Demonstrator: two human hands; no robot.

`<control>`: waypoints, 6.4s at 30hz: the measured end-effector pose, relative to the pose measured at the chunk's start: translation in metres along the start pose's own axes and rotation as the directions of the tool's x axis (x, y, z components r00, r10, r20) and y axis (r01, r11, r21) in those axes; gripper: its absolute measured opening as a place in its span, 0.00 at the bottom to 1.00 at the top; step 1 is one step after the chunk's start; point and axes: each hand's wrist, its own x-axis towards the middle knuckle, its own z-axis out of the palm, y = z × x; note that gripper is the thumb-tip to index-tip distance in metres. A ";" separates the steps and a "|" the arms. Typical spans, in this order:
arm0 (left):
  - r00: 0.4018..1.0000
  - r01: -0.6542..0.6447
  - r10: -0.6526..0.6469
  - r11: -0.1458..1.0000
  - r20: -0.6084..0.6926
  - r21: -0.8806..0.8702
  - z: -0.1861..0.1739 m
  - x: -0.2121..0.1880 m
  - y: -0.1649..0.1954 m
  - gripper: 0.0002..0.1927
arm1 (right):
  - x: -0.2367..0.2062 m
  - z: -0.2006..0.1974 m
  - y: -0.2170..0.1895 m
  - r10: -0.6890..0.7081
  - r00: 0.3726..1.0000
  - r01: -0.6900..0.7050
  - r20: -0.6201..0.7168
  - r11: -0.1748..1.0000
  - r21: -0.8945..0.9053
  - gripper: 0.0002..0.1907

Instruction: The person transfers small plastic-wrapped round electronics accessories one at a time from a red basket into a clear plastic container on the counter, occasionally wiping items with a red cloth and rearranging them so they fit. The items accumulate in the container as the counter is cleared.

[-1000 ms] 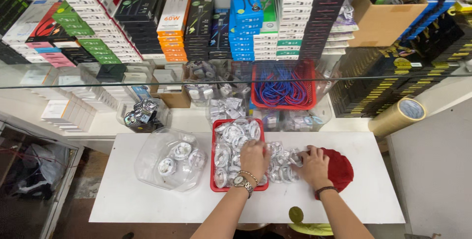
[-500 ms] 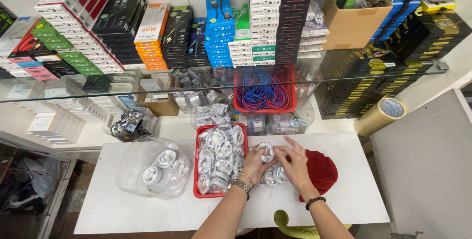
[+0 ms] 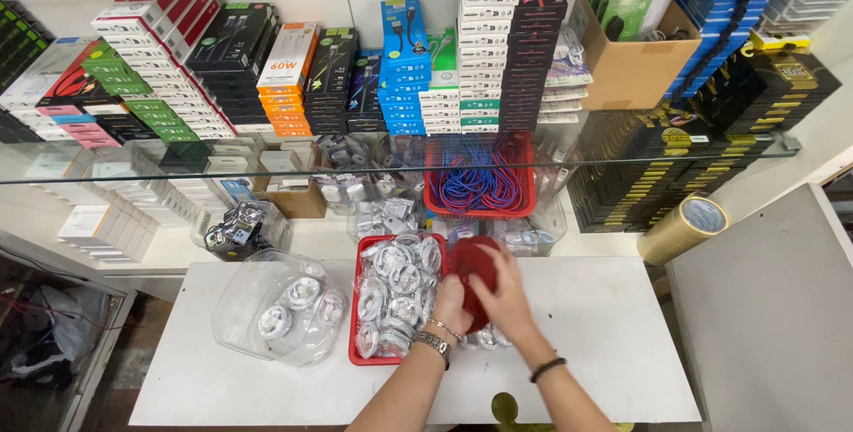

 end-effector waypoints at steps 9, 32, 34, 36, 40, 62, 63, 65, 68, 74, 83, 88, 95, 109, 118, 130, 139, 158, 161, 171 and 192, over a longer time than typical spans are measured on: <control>0.989 -0.138 0.136 0.989 0.059 0.044 0.024 -0.007 0.025 0.16 | 0.071 0.003 -0.021 0.520 0.850 -0.445 -0.087 0.795 0.411 0.23; 0.950 -0.270 0.306 0.903 -0.059 0.335 0.033 0.000 0.035 0.14 | 0.063 0.014 -0.065 0.331 0.933 -0.265 -0.141 0.896 0.356 0.31; 0.975 -0.184 0.204 0.965 -0.092 0.187 0.027 0.003 0.031 0.15 | 0.056 0.020 -0.071 0.304 0.951 -0.294 0.064 0.814 0.501 0.29; 0.972 -0.231 0.235 0.964 -0.014 0.129 0.023 0.004 0.027 0.17 | 0.055 0.024 -0.072 0.157 0.985 -0.144 -0.068 0.976 0.164 0.26; 0.989 -0.089 0.126 0.921 -0.072 0.380 0.016 0.000 0.025 0.16 | 0.065 0.011 -0.052 0.377 0.925 -0.366 -0.039 0.915 0.172 0.24; 0.720 -0.525 0.670 0.356 0.181 0.773 -0.048 -0.085 0.224 0.13 | 0.107 0.148 -0.105 -0.025 0.759 -0.211 0.650 0.936 0.282 0.18; 0.673 -0.513 0.719 0.283 0.175 0.810 -0.058 -0.091 0.240 0.12 | 0.105 0.163 -0.118 -0.054 0.774 -0.209 0.631 0.919 0.335 0.19; 0.603 -0.369 0.786 0.122 0.138 0.921 -0.080 -0.100 0.263 0.12 | 0.104 0.186 -0.136 -0.046 0.778 -0.220 0.627 0.914 0.340 0.20; 0.609 0.013 0.793 -0.020 0.008 1.000 -0.108 -0.100 0.275 0.15 | 0.094 0.210 -0.139 0.032 0.696 -0.289 0.717 0.927 0.239 0.19; 0.598 0.240 0.787 0.006 -0.152 0.971 -0.135 -0.076 0.250 0.14 | 0.076 0.200 -0.108 0.102 0.560 -0.424 0.822 0.888 0.179 0.18; 0.612 0.475 0.791 -0.358 -0.009 0.804 -0.140 -0.059 0.234 0.14 | 0.069 0.157 -0.089 0.202 0.618 -0.523 0.760 0.828 0.205 0.16; 0.790 0.503 0.588 -0.460 -0.174 0.731 -0.104 -0.057 0.241 0.09 | 0.083 0.096 -0.035 0.265 0.882 -0.324 0.389 0.942 0.093 0.13; 0.906 -0.020 0.362 -0.479 0.219 0.878 -0.018 -0.043 0.168 0.20 | 0.040 0.008 0.044 0.529 0.759 -0.236 0.381 0.768 -0.596 0.17; 0.904 -0.400 0.166 -0.005 0.395 0.917 -0.018 -0.010 0.007 0.15 | -0.025 -0.037 0.074 0.592 0.678 -0.311 0.435 0.768 -0.560 0.18; 0.958 0.114 -0.216 0.890 0.188 0.442 -0.023 -0.003 -0.009 0.18 | 0.000 -0.052 0.086 0.221 0.968 -0.146 0.118 0.881 -0.451 0.36; 0.962 -0.093 -0.043 0.877 0.270 0.472 -0.023 0.009 -0.027 0.14 | -0.010 -0.038 0.042 0.151 0.988 -0.147 -0.019 0.981 0.130 0.29; 0.914 0.136 -0.279 0.895 0.293 0.426 -0.004 0.006 -0.031 0.17 | 0.042 -0.061 0.029 0.509 0.818 -0.453 -0.268 0.857 0.246 0.20; 0.778 -0.433 0.205 -0.509 0.593 0.744 0.029 -0.016 -0.012 0.16 | 0.038 -0.031 0.009 0.298 0.954 -0.288 -0.020 0.936 0.203 0.20; 0.789 -0.472 0.203 -0.403 0.579 0.784 0.030 -0.025 -0.009 0.15 | 0.047 -0.031 0.044 0.444 0.894 -0.443 -0.064 0.896 0.035 0.20; 0.641 -0.549 0.610 -0.058 0.465 0.834 0.020 -0.068 0.090 0.10 | 0.025 -0.009 0.047 0.445 0.889 -0.243 0.111 0.662 -0.709 0.31; 0.906 0.339 0.406 -0.537 -0.116 0.772 -0.149 -0.096 0.241 0.14 | 0.081 0.169 -0.107 0.090 0.675 -0.424 0.732 0.860 0.285 0.16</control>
